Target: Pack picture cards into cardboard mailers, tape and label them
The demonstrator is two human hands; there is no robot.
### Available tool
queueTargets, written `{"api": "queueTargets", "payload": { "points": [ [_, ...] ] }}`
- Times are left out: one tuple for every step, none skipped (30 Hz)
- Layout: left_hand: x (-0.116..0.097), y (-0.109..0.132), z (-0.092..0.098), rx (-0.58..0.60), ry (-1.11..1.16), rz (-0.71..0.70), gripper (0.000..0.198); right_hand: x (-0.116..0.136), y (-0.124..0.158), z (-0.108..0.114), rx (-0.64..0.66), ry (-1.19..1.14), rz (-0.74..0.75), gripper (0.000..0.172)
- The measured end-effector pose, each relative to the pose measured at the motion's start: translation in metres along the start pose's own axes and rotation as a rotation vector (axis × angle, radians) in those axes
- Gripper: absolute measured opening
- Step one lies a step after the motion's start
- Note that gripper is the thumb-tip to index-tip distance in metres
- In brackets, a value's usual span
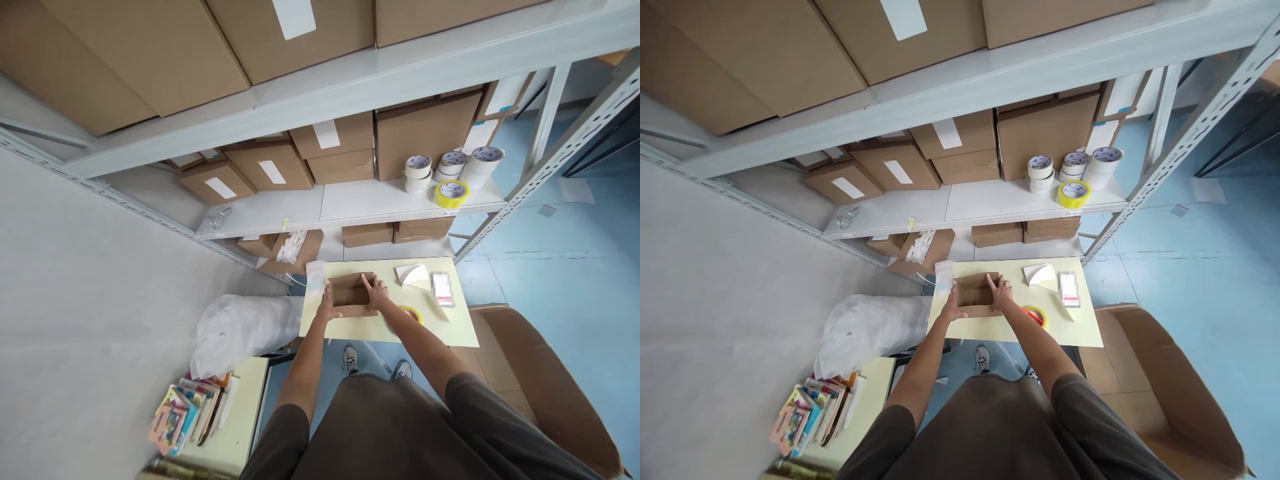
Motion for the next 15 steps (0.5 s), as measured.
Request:
{"api": "queueTargets", "payload": {
  "points": [
    [0.0,0.0,0.0,-0.01,0.015,0.011,0.16,-0.002,0.003,0.0,-0.018,0.006,0.022,0.164],
    [-0.001,0.001,0.0,-0.023,0.029,0.023,0.157,-0.004,0.007,-0.001,-0.043,-0.002,0.054,0.16],
    [-0.002,0.001,-0.001,-0.035,0.041,0.029,0.155,-0.008,0.012,-0.002,-0.076,-0.03,0.093,0.153],
    [-0.003,0.0,-0.002,-0.045,0.051,0.029,0.153,-0.011,0.017,-0.003,-0.117,-0.082,0.132,0.143],
    [-0.003,0.0,-0.002,-0.052,0.058,0.023,0.153,-0.015,0.021,-0.004,-0.165,-0.16,0.159,0.129],
    [-0.004,0.0,-0.003,-0.054,0.064,0.012,0.154,-0.019,0.024,-0.005,-0.22,-0.262,0.167,0.113],
    [-0.004,0.0,-0.004,-0.048,0.068,-0.001,0.156,-0.022,0.026,-0.005,-0.281,-0.382,0.148,0.097],
    [-0.003,0.0,-0.005,-0.033,0.075,-0.018,0.158,-0.025,0.026,-0.004,-0.338,-0.509,0.107,0.083],
    [-0.004,-0.001,-0.006,-0.016,0.089,-0.035,0.158,-0.027,0.026,-0.003,-0.387,-0.633,0.054,0.073],
    [-0.005,-0.003,-0.006,-0.004,0.115,-0.046,0.157,-0.029,0.024,0.0,-0.423,-0.743,0.003,0.067],
    [-0.006,-0.005,-0.005,-0.003,0.151,-0.045,0.152,-0.03,0.021,0.003,-0.445,-0.831,-0.037,0.065],
    [-0.009,-0.009,-0.004,-0.017,0.191,-0.032,0.145,-0.031,0.019,0.006,-0.456,-0.893,-0.062,0.063],
    [-0.013,-0.014,-0.002,-0.048,0.225,-0.01,0.135,-0.031,0.016,0.01,-0.46,-0.928,-0.076,0.061],
    [-0.018,-0.02,0.0,-0.085,0.249,0.012,0.123,-0.031,0.013,0.013,-0.459,-0.939,-0.085,0.058],
    [-0.023,-0.026,0.002,-0.122,0.258,0.026,0.11,-0.031,0.011,0.016,-0.46,-0.937,-0.097,0.055]
  ]
}}
Point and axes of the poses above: each hand's wrist, its own y-axis away from the middle knuckle, its own z-axis out of the back of the hand, x = y × z, the point moved 1 cm from there along -y, towards the middle knuckle, and after that the axes turned 1 degree about -z, right-handed, at the moved point
